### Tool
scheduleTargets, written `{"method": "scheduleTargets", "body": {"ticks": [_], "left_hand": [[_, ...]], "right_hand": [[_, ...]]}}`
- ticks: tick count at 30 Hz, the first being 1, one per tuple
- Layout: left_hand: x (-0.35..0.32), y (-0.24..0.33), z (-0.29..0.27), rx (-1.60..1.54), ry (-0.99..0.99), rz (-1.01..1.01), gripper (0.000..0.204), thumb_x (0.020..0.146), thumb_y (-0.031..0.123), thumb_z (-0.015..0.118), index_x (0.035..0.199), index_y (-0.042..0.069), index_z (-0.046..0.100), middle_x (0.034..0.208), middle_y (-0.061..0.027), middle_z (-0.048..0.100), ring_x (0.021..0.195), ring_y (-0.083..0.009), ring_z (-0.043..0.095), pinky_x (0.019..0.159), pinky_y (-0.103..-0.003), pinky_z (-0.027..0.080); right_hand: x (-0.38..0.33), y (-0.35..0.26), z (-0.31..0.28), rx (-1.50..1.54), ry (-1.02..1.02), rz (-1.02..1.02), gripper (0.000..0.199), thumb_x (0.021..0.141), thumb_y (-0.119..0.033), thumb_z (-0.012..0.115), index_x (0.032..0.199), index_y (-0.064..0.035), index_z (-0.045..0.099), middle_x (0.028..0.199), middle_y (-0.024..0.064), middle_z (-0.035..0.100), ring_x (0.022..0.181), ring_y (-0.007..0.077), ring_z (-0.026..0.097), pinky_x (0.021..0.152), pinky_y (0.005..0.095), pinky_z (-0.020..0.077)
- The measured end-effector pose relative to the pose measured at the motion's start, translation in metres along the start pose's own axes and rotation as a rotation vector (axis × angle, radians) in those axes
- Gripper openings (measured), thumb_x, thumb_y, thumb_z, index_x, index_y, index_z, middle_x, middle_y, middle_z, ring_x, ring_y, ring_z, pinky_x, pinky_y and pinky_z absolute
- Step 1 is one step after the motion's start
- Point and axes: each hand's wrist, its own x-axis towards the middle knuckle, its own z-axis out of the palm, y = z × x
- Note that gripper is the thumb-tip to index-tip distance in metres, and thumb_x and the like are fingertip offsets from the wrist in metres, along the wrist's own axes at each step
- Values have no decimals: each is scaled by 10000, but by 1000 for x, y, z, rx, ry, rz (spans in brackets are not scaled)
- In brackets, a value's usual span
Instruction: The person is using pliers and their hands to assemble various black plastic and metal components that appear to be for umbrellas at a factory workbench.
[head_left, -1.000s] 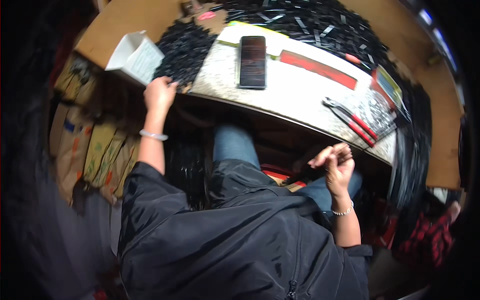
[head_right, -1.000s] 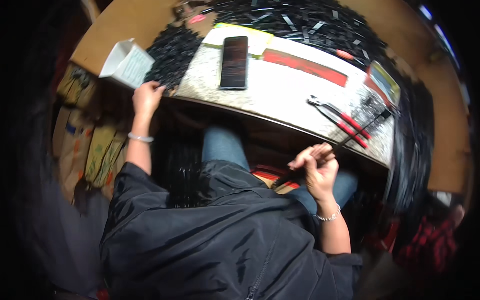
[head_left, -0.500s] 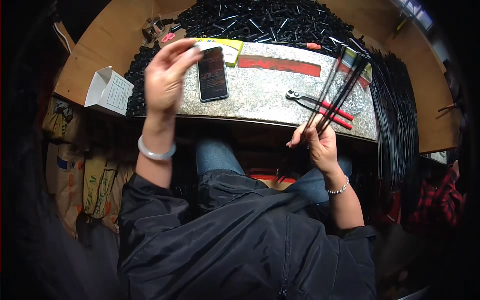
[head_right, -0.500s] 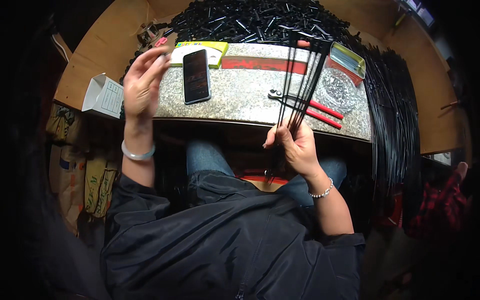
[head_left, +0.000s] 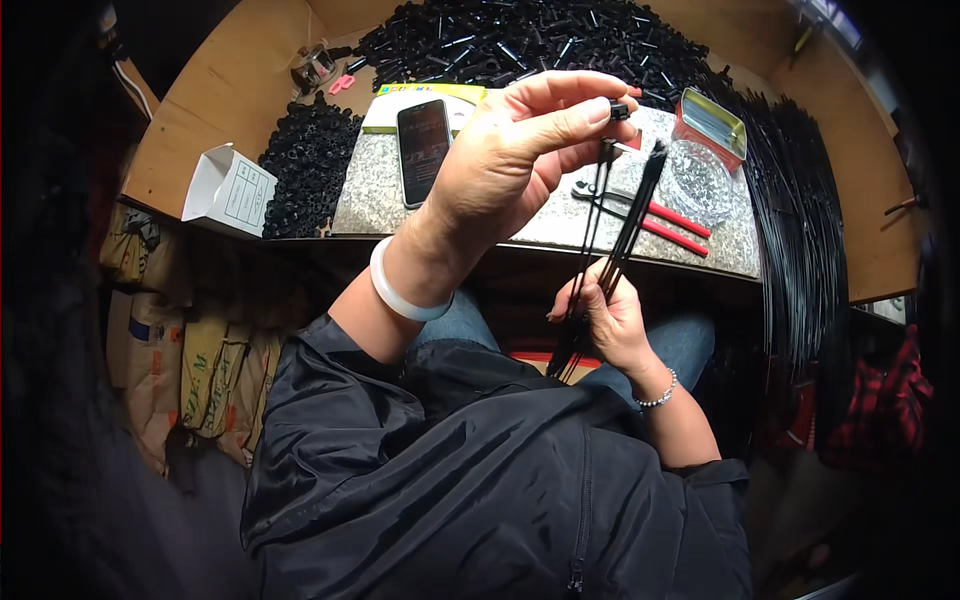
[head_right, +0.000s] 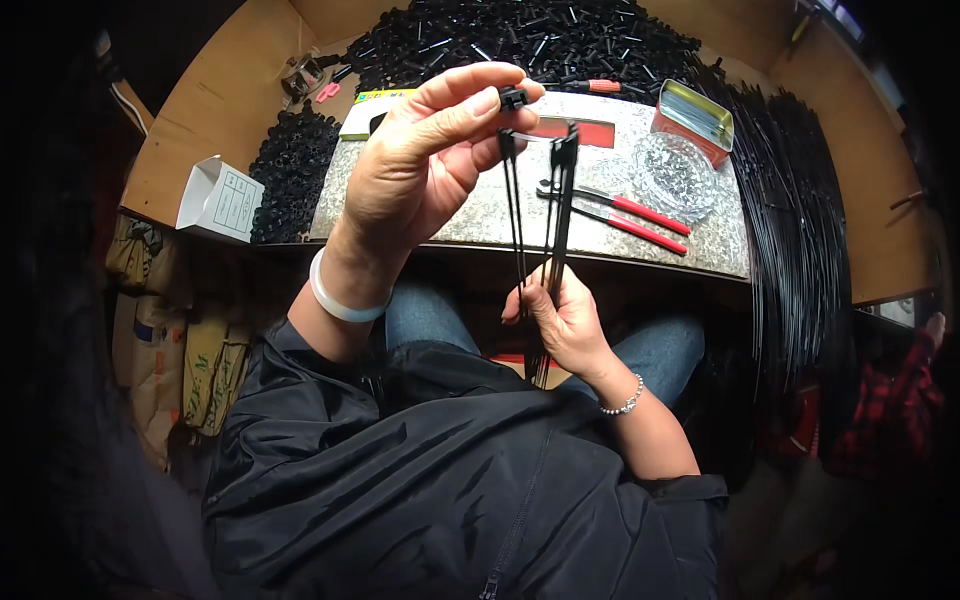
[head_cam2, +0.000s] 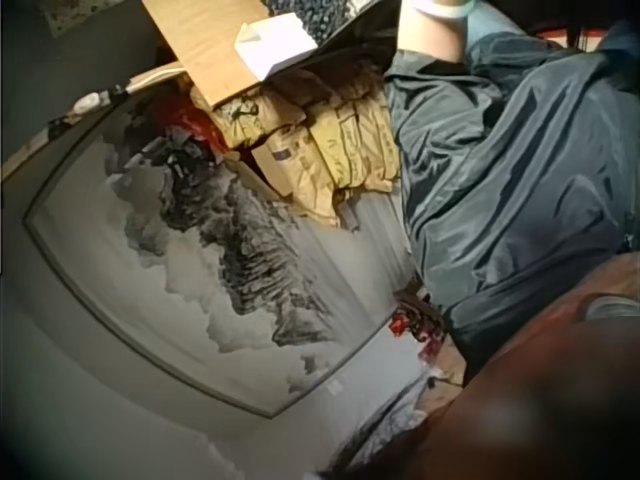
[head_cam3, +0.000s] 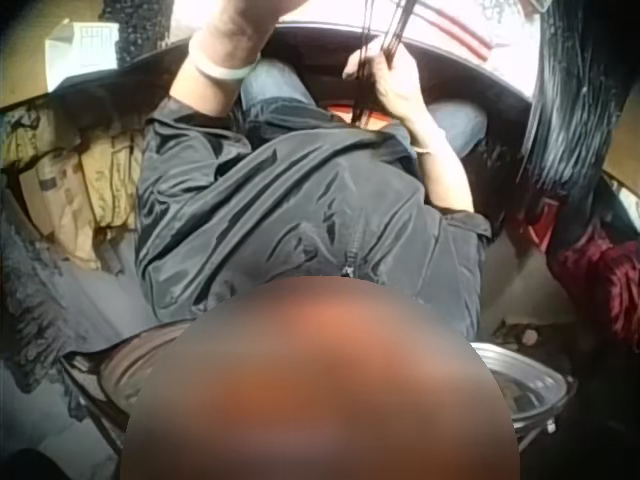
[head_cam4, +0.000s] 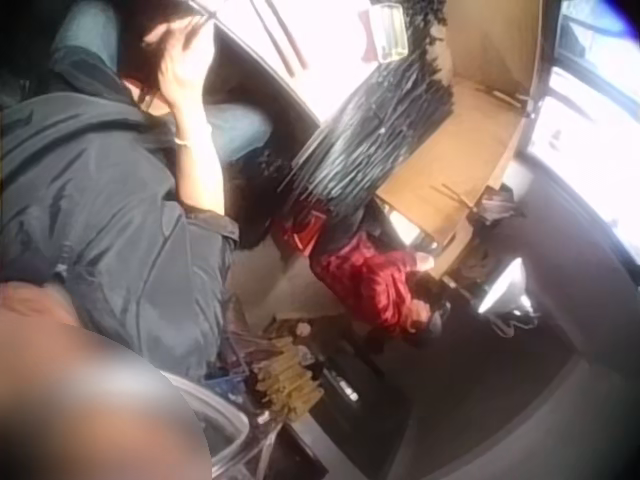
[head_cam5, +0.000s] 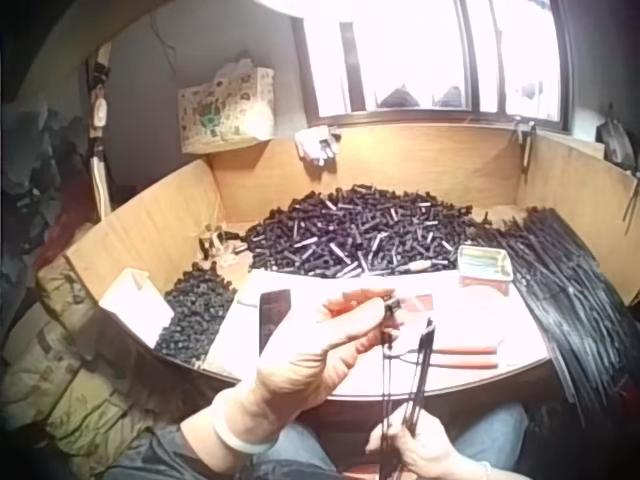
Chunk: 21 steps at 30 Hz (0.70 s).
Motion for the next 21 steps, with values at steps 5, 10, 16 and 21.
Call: {"method": "scheduleTargets", "body": {"ticks": [5, 10, 16, 21], "left_hand": [[-2, -5, 2, -64, 10, -38, 273, 913, 71, 495, 1160, -43, 522, 1133, -199, 570, 967, -223, 620, 862, -306, 512], [-1, -5, 4, -33, 9, -39, 274, 913, 76, 500, 1153, -54, 520, 1136, -205, 567, 976, -225, 616, 870, -315, 508], [-3, -9, 1, -34, -14, -8, 249, 895, 52, 521, 1124, -41, 547, 1094, -193, 587, 959, -218, 616, 853, -312, 512], [-7, -6, 5, 31, 23, -9, 259, 870, 35, 561, 1120, -31, 567, 1019, -148, 623, 940, -192, 616, 839, -293, 511]], "right_hand": [[-1, 5, 2, -18, 3, -26, 341, 913, -378, 496, 860, -45, 448, 748, 78, 586, 701, 116, 555, 676, 246, 466], [-1, 5, 2, -38, 9, -18, 385, 903, -424, 485, 864, -42, 456, 745, 75, 583, 700, 119, 551, 675, 248, 463], [-3, 2, 6, -68, 38, -20, 376, 910, -411, 481, 852, -40, 456, 737, 71, 588, 691, 116, 554, 665, 248, 465], [-3, 3, 5, -119, 26, -20, 366, 919, -403, 462, 884, -40, 435, 746, 88, 596, 691, 128, 571, 663, 251, 475]]}}
